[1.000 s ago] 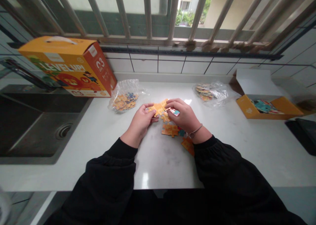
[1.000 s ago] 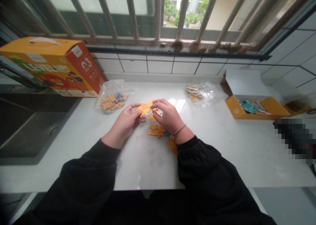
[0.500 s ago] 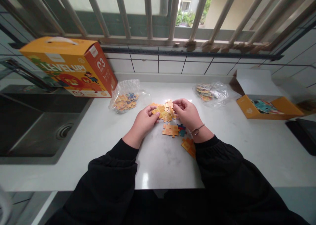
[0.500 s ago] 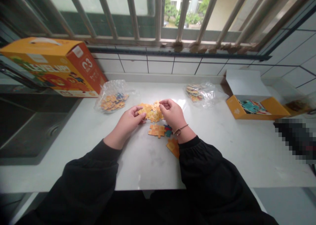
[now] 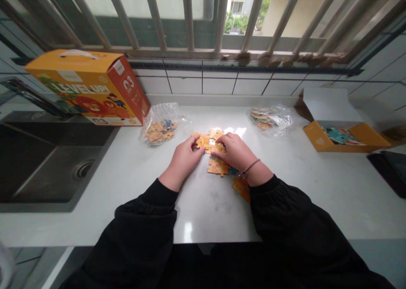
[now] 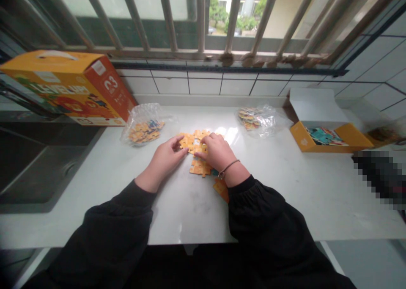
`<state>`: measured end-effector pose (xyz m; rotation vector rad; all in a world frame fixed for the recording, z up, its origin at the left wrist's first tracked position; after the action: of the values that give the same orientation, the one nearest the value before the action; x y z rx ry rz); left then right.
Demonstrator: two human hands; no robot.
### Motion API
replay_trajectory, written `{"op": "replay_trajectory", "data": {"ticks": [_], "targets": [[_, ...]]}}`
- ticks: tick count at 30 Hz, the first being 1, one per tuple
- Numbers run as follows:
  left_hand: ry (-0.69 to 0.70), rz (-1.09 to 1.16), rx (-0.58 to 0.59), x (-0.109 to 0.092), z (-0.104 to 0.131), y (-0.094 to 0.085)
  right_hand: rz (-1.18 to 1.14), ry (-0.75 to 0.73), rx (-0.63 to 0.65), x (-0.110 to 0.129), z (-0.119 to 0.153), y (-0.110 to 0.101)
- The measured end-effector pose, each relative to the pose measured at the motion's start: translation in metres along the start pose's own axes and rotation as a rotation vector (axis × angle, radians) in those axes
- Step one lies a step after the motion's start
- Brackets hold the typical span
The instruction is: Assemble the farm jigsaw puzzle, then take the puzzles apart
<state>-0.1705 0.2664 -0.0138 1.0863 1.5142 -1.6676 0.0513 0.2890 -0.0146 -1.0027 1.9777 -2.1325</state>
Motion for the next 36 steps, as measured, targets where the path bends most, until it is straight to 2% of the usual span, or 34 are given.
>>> {"op": "replay_trajectory", "data": {"ticks": [4,6,9,12,17,30,33,36], "targets": [[0.165,-0.300,0.026,-0.010,0.000,-0.001,-0.008,0.080,-0.072,-0.002,0.002,-0.002],[0.157,-0.408,0.000,-0.006,-0.001,-0.003,0.009,0.136,-0.119,-0.003,0.002,-0.001],[0.111,-0.476,-0.028,0.002,-0.003,-0.003,0.005,0.158,-0.110,-0.006,-0.002,0.005],[0.114,-0.491,0.020,0.006,-0.002,0.000,-0.022,0.135,-0.081,-0.006,-0.005,0.010],[0.167,-0.488,0.162,0.001,0.000,0.005,-0.055,0.091,-0.080,-0.002,-0.006,0.007],[0.324,-0.300,0.287,-0.011,0.005,0.009,-0.225,-0.088,-0.084,-0.002,-0.007,0.001],[0.303,-0.318,0.245,-0.010,0.003,0.008,-0.200,-0.126,-0.095,-0.001,-0.006,0.002],[0.167,-0.449,0.101,-0.006,0.002,0.001,-0.107,-0.045,-0.120,-0.001,-0.005,0.002]]}}
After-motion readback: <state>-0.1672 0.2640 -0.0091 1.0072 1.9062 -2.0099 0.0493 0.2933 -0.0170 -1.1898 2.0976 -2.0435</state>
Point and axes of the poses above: each hand's wrist, its own z-axis away from the middle knuckle, its own y-axis out of the palm, x = y × z, the point moved 3 cm from there along -z, towards the middle knuckle, and after that the axes turned 12 degrees about x, right-handed, at the moved point
